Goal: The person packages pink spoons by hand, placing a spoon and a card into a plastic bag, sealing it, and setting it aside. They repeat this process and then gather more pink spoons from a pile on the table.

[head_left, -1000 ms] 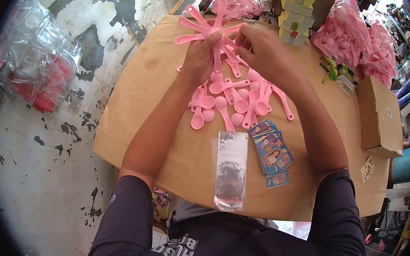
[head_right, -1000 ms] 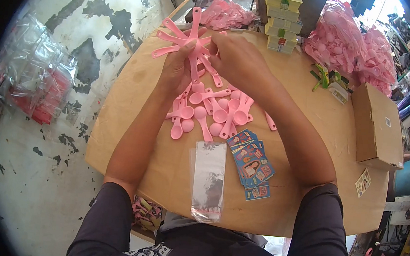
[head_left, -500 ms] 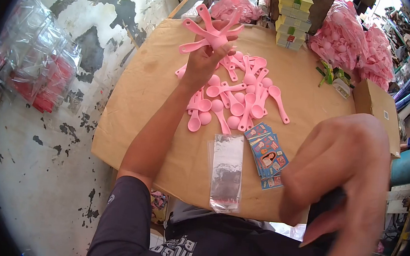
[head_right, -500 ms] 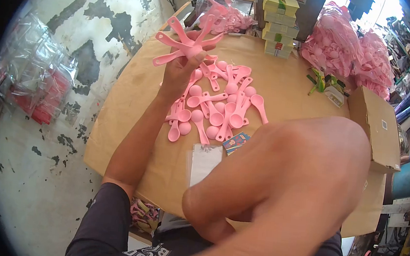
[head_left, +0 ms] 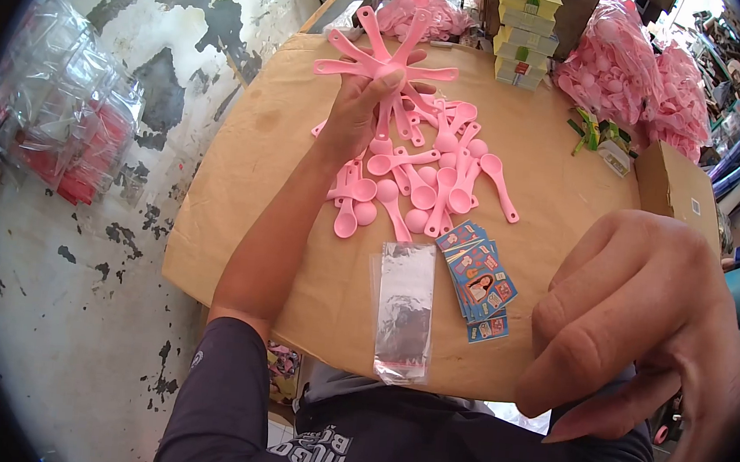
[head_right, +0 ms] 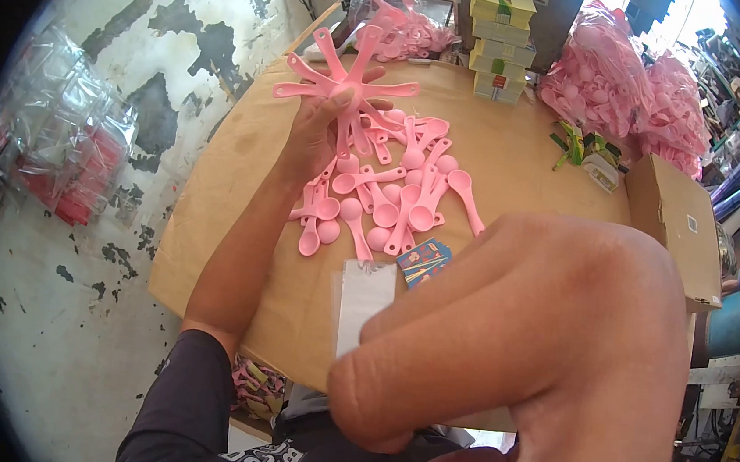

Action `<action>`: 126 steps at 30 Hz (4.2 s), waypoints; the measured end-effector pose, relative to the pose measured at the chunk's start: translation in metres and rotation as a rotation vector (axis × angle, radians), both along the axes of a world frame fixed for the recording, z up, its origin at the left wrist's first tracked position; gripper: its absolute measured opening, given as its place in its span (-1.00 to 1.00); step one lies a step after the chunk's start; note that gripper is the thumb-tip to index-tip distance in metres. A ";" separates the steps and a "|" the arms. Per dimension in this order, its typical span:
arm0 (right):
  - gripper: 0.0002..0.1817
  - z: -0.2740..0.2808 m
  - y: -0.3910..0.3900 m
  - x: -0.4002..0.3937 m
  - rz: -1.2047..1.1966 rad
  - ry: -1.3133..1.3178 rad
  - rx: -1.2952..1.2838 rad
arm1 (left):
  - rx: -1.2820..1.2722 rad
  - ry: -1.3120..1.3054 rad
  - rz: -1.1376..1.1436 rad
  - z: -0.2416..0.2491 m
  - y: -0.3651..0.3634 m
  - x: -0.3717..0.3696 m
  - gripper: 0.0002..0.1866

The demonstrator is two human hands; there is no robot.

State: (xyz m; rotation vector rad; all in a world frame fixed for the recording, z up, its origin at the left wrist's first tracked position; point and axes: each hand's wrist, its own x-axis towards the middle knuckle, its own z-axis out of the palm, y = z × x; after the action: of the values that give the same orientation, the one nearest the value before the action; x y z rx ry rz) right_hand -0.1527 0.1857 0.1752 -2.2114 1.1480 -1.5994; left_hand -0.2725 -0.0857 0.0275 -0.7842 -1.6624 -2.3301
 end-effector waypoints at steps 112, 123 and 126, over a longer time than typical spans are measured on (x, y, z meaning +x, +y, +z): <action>-0.25 -0.113 -0.035 -0.048 -1.273 0.255 0.413 | -1.067 0.531 0.432 -0.005 -0.026 0.105 0.03; -0.59 -0.120 0.000 0.007 -1.169 0.270 0.477 | -1.289 0.504 0.469 -0.033 -0.051 0.100 0.14; -0.63 -0.122 0.000 0.051 -1.140 0.306 0.514 | -1.243 0.440 0.477 -0.015 -0.050 0.117 0.07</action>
State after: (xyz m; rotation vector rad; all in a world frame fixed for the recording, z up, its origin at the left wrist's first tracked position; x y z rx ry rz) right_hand -0.1019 0.1857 0.0529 -1.4843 2.8225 -0.9334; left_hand -0.1554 -0.1356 0.0126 -0.8004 -2.5540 -0.5769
